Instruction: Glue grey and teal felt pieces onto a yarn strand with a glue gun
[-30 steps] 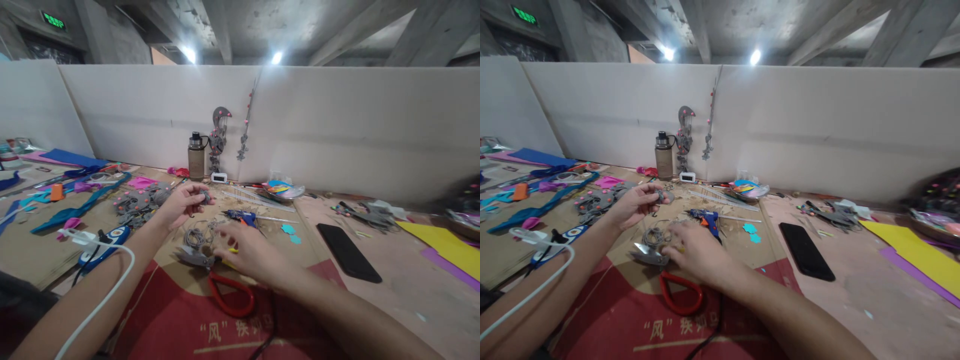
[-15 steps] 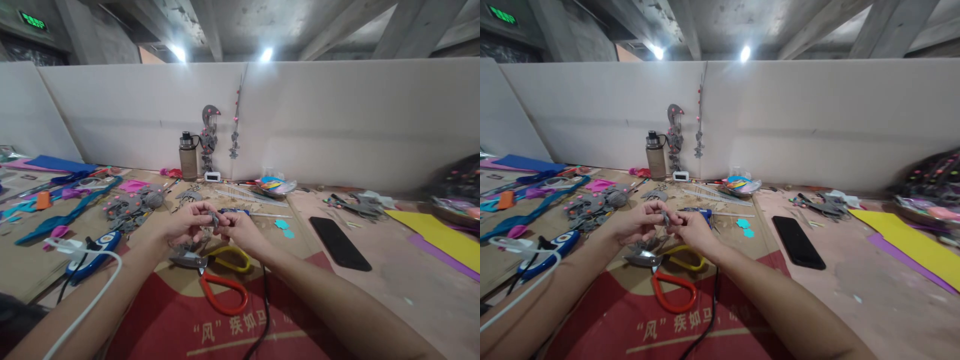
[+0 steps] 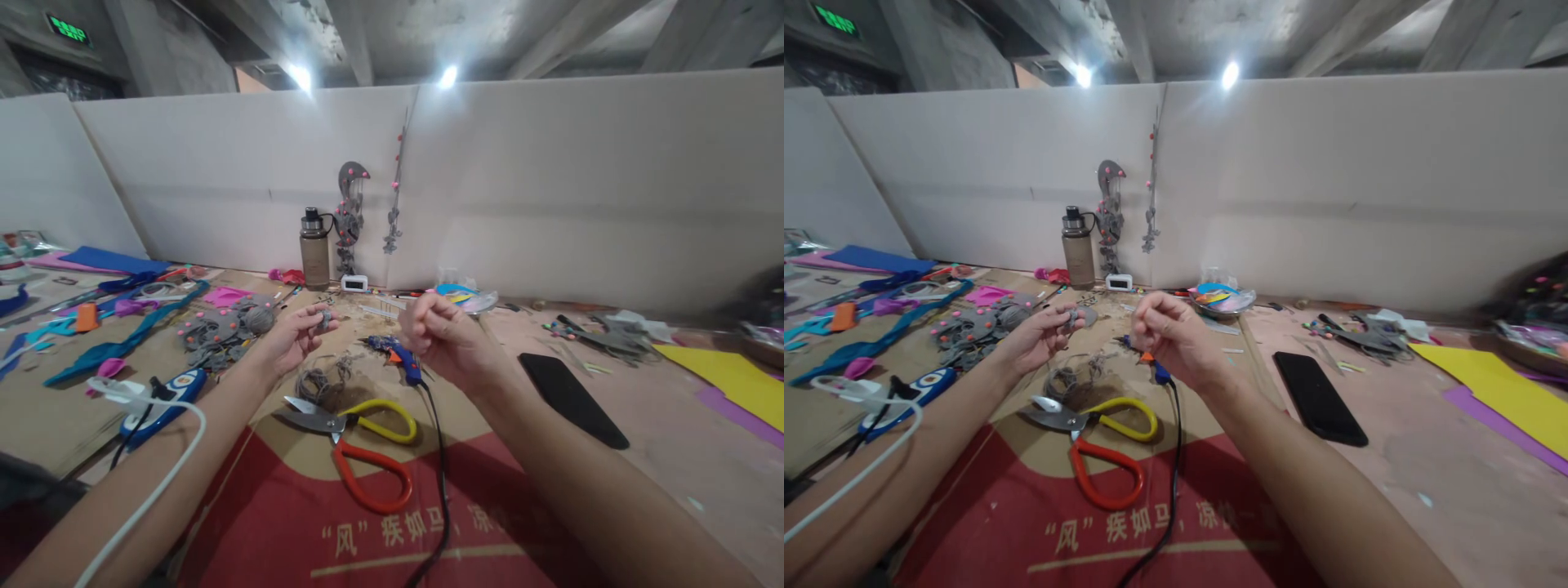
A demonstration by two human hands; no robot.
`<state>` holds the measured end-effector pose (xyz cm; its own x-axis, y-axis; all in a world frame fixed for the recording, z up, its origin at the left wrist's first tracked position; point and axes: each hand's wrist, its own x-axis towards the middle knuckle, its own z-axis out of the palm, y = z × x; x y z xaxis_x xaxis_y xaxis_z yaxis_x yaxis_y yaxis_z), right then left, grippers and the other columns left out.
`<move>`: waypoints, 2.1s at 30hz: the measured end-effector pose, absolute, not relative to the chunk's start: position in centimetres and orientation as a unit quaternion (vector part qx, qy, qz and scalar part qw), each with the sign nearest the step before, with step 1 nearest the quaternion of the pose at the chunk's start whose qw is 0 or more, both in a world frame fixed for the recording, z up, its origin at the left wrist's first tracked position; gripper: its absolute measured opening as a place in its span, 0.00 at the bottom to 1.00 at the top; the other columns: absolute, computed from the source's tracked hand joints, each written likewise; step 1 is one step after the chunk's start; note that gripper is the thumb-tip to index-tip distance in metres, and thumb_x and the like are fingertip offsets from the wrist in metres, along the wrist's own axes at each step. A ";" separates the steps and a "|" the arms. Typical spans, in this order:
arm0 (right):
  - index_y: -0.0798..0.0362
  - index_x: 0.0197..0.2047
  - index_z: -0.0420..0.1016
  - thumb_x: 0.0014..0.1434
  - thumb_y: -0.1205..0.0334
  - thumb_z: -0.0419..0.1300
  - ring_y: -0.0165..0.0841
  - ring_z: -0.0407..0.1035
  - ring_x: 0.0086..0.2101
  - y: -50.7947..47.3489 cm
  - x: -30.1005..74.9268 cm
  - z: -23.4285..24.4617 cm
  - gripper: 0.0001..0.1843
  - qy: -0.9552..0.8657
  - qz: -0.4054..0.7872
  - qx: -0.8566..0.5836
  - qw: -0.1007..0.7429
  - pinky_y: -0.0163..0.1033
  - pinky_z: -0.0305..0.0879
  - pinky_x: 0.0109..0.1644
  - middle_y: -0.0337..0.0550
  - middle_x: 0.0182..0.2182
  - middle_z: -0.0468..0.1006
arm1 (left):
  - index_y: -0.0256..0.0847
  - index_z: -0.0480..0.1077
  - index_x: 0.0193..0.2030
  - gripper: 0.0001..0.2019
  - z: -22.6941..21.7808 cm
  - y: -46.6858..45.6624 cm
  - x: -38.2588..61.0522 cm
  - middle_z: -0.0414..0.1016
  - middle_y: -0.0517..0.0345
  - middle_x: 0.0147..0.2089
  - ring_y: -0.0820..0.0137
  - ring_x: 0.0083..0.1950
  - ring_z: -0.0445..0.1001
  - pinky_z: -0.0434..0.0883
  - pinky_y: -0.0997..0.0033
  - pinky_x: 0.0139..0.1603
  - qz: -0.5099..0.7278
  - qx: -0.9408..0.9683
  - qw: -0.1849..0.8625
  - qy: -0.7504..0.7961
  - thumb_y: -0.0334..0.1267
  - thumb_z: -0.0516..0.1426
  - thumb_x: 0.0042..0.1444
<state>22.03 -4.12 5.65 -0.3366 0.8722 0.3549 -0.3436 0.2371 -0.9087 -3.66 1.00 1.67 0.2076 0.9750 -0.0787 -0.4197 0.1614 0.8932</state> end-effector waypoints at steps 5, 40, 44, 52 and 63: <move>0.49 0.29 0.65 0.56 0.48 0.55 0.25 0.54 0.22 -3.2 23.2 6.2 0.13 -0.572 0.510 -0.244 0.594 0.34 0.55 0.27 0.35 0.23 0.61 | 0.35 0.69 0.44 0.12 1.5 1.1 -3.4 0.77 0.51 0.42 0.73 0.38 0.78 0.70 0.85 0.24 0.534 0.386 0.650 0.378 0.24 0.57 0.52; 0.52 0.50 0.65 0.59 0.62 0.51 0.30 0.68 0.33 -3.6 17.8 -2.6 0.16 -0.723 0.295 -0.437 0.447 0.37 0.65 0.39 0.41 0.36 0.74 | 0.30 0.71 0.37 0.17 1.5 -1.8 0.5 0.78 0.43 0.41 0.64 0.43 0.78 0.75 0.70 0.48 0.482 0.375 0.713 0.343 0.13 0.51 0.42; 0.52 0.51 0.63 0.60 0.63 0.51 0.30 0.67 0.36 -5.0 17.5 -3.0 0.15 -0.717 0.281 -0.421 0.479 0.36 0.65 0.40 0.44 0.39 0.72 | 0.29 0.71 0.41 0.19 1.4 -1.7 0.5 0.78 0.43 0.38 0.63 0.43 0.78 0.76 0.68 0.46 0.475 0.366 0.715 0.359 0.14 0.51 0.43; 0.52 0.45 0.67 0.60 0.68 0.50 0.32 0.65 0.38 -5.9 17.5 -3.1 0.11 -0.817 0.191 -0.361 0.406 0.38 0.64 0.44 0.45 0.39 0.71 | 0.29 0.70 0.41 0.12 1.6 -0.6 -0.8 0.78 0.41 0.39 0.65 0.42 0.79 0.76 0.73 0.43 0.498 0.357 0.695 0.376 0.18 0.53 0.51; 0.54 0.43 0.69 0.61 0.69 0.50 0.32 0.66 0.41 -5.8 17.4 -3.9 0.10 -0.872 0.191 -0.283 0.350 0.37 0.65 0.46 0.47 0.39 0.74 | 0.29 0.70 0.41 0.12 3.2 2.8 -6.7 0.78 0.47 0.33 0.73 0.29 0.76 0.74 0.80 0.28 0.632 0.312 0.569 0.423 0.19 0.50 0.54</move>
